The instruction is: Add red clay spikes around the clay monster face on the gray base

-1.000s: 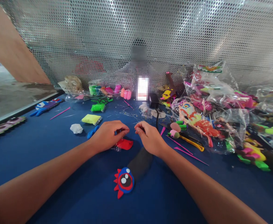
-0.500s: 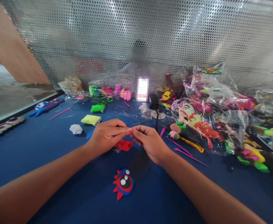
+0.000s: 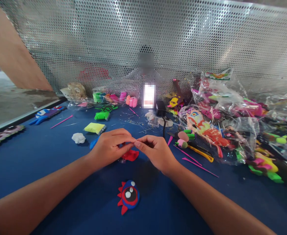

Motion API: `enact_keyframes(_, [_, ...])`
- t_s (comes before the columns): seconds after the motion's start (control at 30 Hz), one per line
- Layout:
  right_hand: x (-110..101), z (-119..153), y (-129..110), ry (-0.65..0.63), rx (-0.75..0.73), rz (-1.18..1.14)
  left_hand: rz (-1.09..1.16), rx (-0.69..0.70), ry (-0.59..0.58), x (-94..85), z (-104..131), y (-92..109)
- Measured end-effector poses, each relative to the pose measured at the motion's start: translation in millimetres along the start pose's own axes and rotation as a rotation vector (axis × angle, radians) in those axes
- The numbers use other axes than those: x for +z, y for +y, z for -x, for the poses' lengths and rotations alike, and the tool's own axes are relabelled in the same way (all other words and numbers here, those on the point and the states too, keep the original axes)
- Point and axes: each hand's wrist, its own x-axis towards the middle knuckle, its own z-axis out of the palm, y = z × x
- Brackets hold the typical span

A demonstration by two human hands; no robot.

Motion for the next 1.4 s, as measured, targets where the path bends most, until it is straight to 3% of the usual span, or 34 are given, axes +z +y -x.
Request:
enact_keyframes(0.13, [0,-1,3,-0.002,-0.007,0.005,0.021,-0.027,-0.07,-0.5,1,0])
enact_keyframes(0.5, [-2,2,1,-0.09,-0.049,0.134,0.116,-0.019,-0.099,-1.3,1,1])
enact_keyframes(0.67, [-5,2,7,-0.104,0.006,-0.044,0.256,-0.086,-0.112,-4.8,-2,5])
enact_keyframes(0.8, [-4,2,11,-0.158,0.053,-0.232,0.304,-0.053,-0.114,-5.2,-3,10])
enact_keyframes(1.0, [-2,2,6,-0.198,0.15,-0.422,0.108,0.055,-0.087,-7.7,-2,14])
enact_keyframes(1.17, [-1,3,3,-0.189,0.127,-0.484,-0.009,0.099,-0.104,-8.9,-1,11])
enact_keyframes(1.4, [-4,2,10,-0.143,0.011,-0.24,0.042,0.091,-0.05,-4.0,2,8])
